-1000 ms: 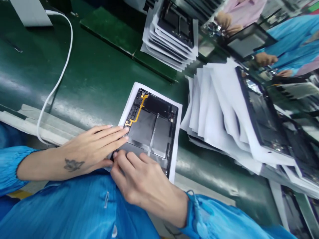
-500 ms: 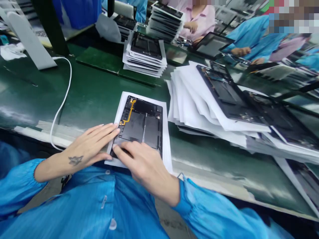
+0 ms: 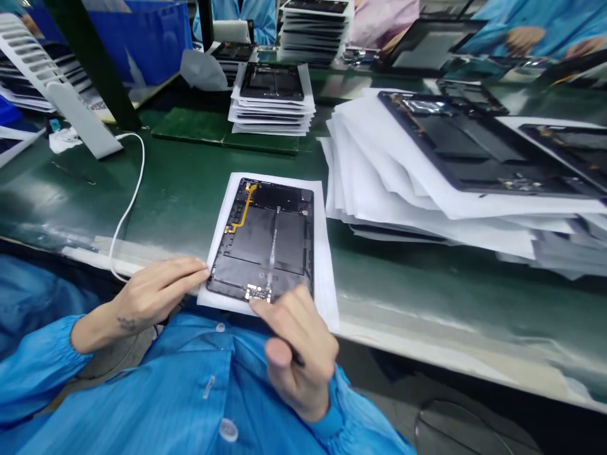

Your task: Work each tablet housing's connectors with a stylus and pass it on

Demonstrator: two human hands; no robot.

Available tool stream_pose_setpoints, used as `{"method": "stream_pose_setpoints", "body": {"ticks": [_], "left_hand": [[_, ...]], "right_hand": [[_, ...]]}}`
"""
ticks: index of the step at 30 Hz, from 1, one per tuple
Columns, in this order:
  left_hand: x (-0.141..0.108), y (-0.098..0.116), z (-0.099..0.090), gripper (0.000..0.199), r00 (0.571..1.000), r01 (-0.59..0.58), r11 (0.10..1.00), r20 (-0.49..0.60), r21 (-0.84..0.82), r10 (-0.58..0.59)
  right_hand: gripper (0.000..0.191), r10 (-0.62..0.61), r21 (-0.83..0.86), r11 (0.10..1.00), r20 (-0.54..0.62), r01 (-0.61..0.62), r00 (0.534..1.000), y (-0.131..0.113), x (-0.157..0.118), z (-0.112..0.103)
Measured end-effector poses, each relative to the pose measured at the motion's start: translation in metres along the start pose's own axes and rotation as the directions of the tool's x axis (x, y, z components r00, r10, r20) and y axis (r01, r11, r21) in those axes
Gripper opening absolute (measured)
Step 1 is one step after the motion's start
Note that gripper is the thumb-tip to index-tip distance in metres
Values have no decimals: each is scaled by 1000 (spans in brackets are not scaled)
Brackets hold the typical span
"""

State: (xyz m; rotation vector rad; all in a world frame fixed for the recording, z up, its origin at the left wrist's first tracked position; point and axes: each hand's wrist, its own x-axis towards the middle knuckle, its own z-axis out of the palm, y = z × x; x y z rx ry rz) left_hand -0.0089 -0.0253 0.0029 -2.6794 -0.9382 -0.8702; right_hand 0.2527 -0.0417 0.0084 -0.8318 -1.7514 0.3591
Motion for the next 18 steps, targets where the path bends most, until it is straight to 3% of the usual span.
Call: {"method": "stream_pose_setpoints", "body": {"ticks": [6,11,18], "left_hand": [[2,-5,3,30,998,-26,999,53,-37,28],[2,-6,7,30,999,-35,996,34,-77,38],[4,-5,9,28,999,-51,997,8,-62,52]], "right_hand": [[44,-153,-48,985,227,168,962,0,10,-3],[13,-114,-180,961,438,211,892,-3,21,0],[42,-192,-184,940,412,288,891,5,-4,4]]}}
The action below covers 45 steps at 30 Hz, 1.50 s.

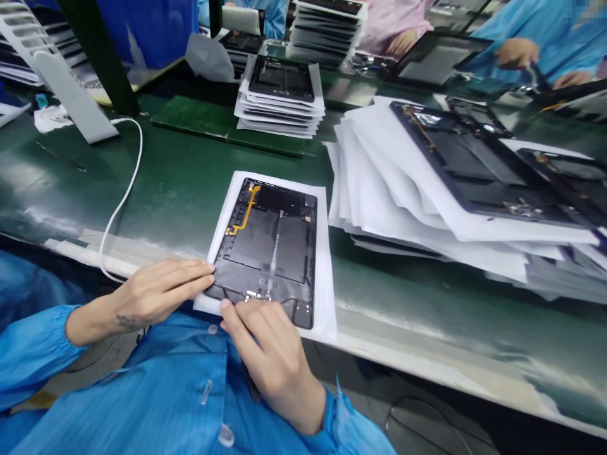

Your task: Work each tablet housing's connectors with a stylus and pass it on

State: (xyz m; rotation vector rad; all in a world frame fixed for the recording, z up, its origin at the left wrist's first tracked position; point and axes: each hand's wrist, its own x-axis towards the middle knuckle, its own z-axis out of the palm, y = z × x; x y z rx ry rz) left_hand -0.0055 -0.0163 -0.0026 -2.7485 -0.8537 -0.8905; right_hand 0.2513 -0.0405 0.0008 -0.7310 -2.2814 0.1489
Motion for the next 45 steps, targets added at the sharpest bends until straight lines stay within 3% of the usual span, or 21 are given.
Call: {"method": "stream_pose_setpoints", "body": {"ticks": [5,9,13,16,19,26,30,36,40,45], "left_hand": [[2,4,-1,31,1000,-10,997,18,71,9],[5,9,-4,31,999,-13,993,31,118,10],[9,20,-3,30,998,-33,979,67,199,20],[11,29,-2,35,993,-35,954,119,298,0],[12,35,-1,39,988,-40,935,152,352,-15],[11,38,1,36,989,-27,934,142,356,-25],[9,33,-1,37,990,-23,942,138,334,-25],[0,10,-2,30,998,-62,990,12,123,61],[-1,10,1,30,999,-32,994,-3,109,33],[3,18,-2,30,1000,-2,987,-4,158,3]], "right_hand": [[56,38,-150,987,-89,-51,995,-3,-12,7],[60,77,-145,985,-98,-90,992,-7,-15,-3],[44,232,64,972,-102,-226,967,-5,-2,-15],[25,371,278,895,-33,-348,928,1,19,-16],[17,425,391,832,8,-394,905,6,37,-9],[15,432,407,809,80,-425,898,8,43,0],[16,378,390,841,75,-376,923,9,46,-2],[16,273,355,885,132,-302,953,10,51,-5],[19,228,314,910,165,-270,960,10,44,-18],[19,311,225,909,191,-350,931,12,31,-39]]}}
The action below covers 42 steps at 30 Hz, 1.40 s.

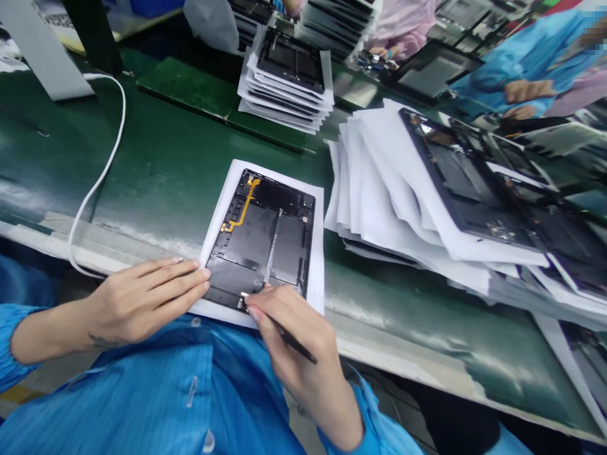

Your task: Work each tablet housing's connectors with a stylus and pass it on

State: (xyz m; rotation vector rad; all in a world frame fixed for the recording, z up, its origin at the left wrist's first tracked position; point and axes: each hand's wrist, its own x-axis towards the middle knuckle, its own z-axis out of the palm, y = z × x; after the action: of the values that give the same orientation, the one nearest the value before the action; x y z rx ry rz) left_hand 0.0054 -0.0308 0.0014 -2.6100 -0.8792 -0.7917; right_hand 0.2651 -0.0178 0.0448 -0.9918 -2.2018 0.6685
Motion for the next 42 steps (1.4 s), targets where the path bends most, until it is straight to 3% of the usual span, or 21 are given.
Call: {"method": "stream_pose_setpoints", "body": {"ticks": [5,10,15,18,21,26,31,33,35,36,38,40,42], "left_hand": [[15,-3,-4,26,999,-39,999,8,15,39],[36,-4,4,34,997,-72,994,-1,-82,72],[40,4,11,27,995,-97,994,30,-50,99],[37,9,10,23,989,-133,991,67,6,132],[35,8,8,26,986,-149,989,75,16,147],[34,-2,6,31,997,-30,987,63,-156,40],[28,-2,5,32,991,5,976,131,-216,23],[26,-5,4,38,979,153,933,181,-327,-97],[29,-14,2,46,907,419,779,252,-467,-337],[32,-19,0,50,832,552,640,306,-535,-463],[44,-30,-4,63,628,734,267,474,-624,-618],[60,-36,-8,77,421,783,-103,645,-613,-638],[74,-36,-10,90,257,758,-332,726,-561,-637]], "right_hand": [[18,26,-17,999,-39,-27,999,-4,-5,4],[19,2,-57,998,-109,-8,994,-3,-9,8],[18,-123,-178,977,2,121,992,-8,-14,10],[18,-201,-329,917,105,225,974,-14,-18,13],[19,-186,-349,912,111,213,976,-13,-22,14],[24,-58,-96,994,-89,49,994,-2,-29,16],[24,-164,-160,976,-99,147,982,2,-29,23],[23,-155,-97,985,-124,143,980,4,-30,24],[22,-89,30,995,-208,97,974,7,-30,23],[21,-46,93,993,-252,71,967,8,-30,23],[20,19,175,984,-306,37,952,10,-29,21],[19,38,206,978,-325,31,945,11,-28,21],[19,8,215,974,-350,72,937,13,-26,23]]}}
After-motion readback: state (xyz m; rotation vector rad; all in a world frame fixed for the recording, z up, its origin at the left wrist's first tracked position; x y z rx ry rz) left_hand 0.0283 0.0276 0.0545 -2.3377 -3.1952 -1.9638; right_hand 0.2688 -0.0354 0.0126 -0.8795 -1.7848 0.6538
